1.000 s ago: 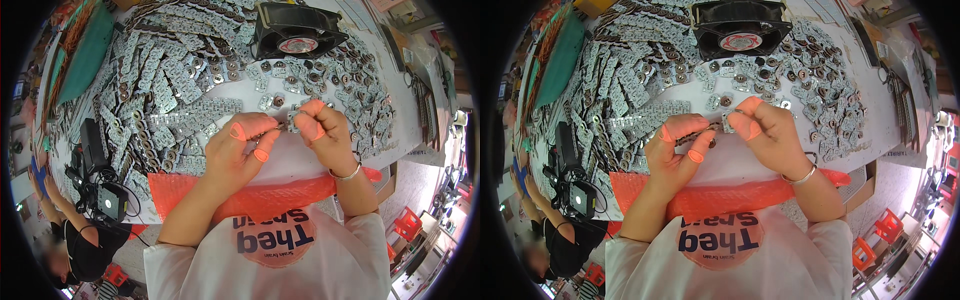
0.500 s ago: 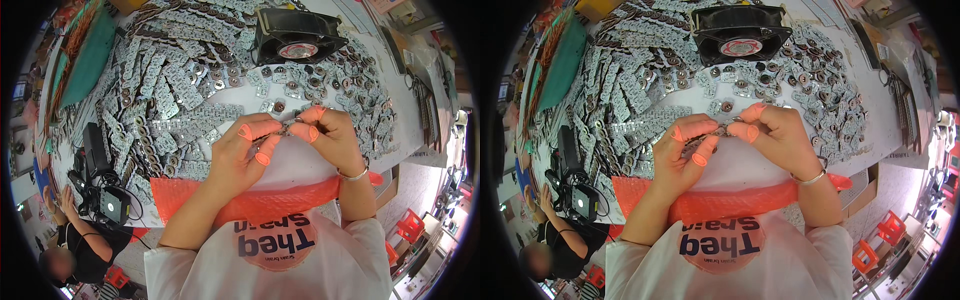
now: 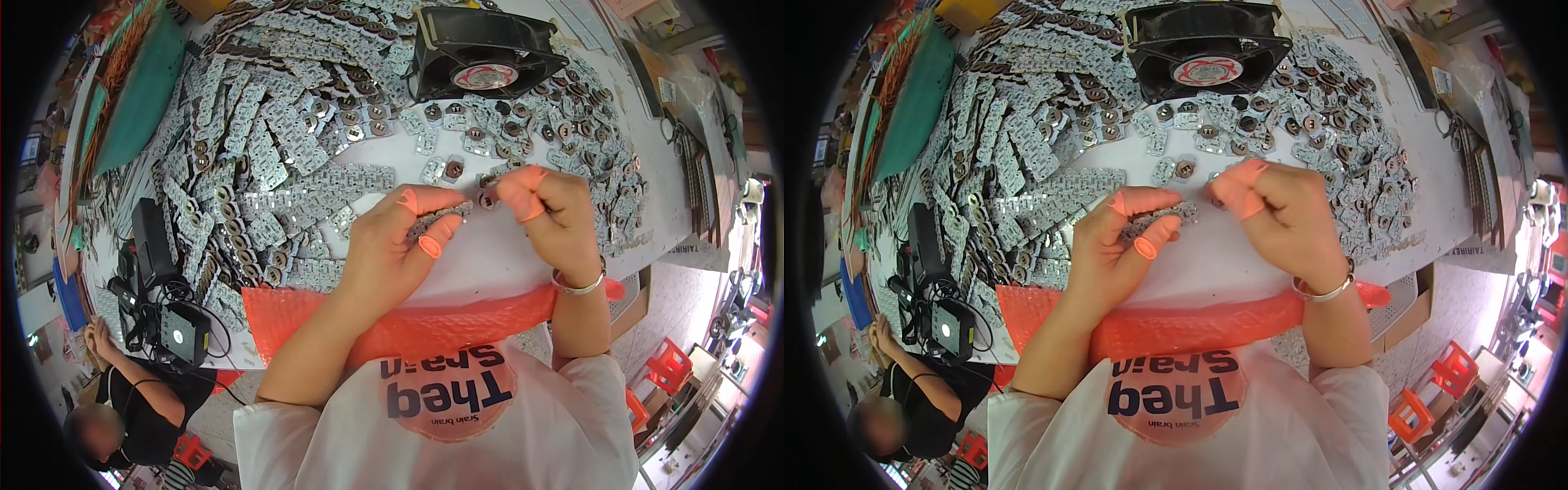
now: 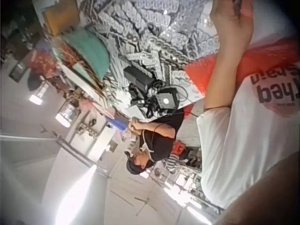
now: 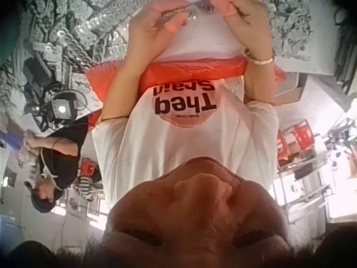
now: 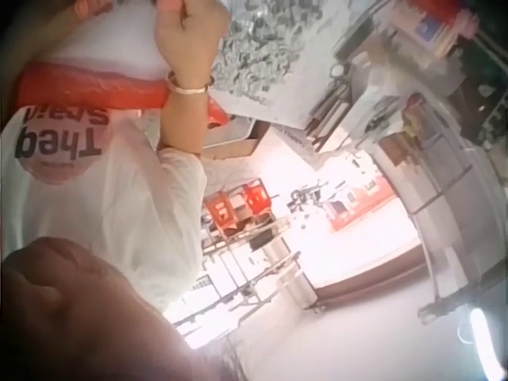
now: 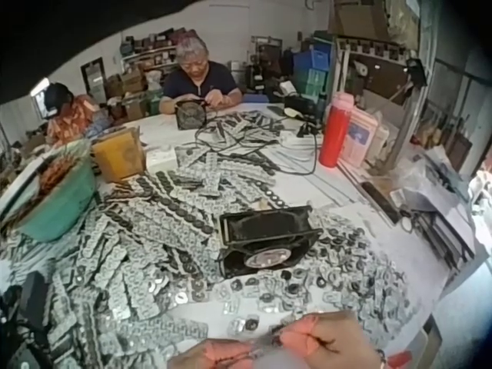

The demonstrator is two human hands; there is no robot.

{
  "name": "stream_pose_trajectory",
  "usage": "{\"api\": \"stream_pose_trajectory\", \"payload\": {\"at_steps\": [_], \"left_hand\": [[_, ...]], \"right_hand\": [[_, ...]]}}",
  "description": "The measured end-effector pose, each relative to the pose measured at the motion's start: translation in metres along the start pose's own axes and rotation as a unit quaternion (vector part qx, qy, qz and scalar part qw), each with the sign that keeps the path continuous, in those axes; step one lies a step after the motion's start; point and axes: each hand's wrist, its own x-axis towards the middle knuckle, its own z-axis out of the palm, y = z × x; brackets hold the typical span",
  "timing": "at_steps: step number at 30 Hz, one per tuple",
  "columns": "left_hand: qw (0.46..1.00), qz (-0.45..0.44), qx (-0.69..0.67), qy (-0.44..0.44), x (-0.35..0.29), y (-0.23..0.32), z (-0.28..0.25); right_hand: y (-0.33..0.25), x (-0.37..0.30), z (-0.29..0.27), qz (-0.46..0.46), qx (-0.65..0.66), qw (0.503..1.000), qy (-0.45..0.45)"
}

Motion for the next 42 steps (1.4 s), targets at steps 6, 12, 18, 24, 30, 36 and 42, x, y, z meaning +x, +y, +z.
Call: {"api": "stream_pose_trajectory", "payload": {"at_steps": [6,12,18,24,30,36,42], "left_hand": [[0.962,-0.148,-0.228,0.008,0.0,0.014,-0.003],[0.94,-0.159,-0.303,-0.003,0.001,0.015,-0.007],[0.943,-0.115,-0.31,0.025,0.001,0.011,-0.008],[0.939,-0.159,-0.305,0.012,0.0,0.014,-0.009],[0.943,-0.151,-0.29,0.057,0.0,0.012,-0.002],[0.889,-0.163,-0.42,-0.08,-0.002,0.013,-0.012],[0.965,-0.002,-0.257,0.055,-0.002,0.014,-0.002]], "right_hand": [[-0.011,0.003,-0.005,0.08,0.068,0.993,-0.055],[-0.006,0.001,-0.002,0.107,0.125,0.982,-0.097],[-0.007,-0.001,0.001,0.167,0.226,0.953,-0.115],[-0.009,0.0,0.003,0.127,0.201,0.965,-0.112],[0.0,-0.001,0.018,-0.044,0.079,0.995,-0.04],[-0.011,-0.003,0.005,0.213,0.439,0.854,-0.184],[-0.014,-0.001,0.014,0.244,0.356,0.899,-0.072]]}}
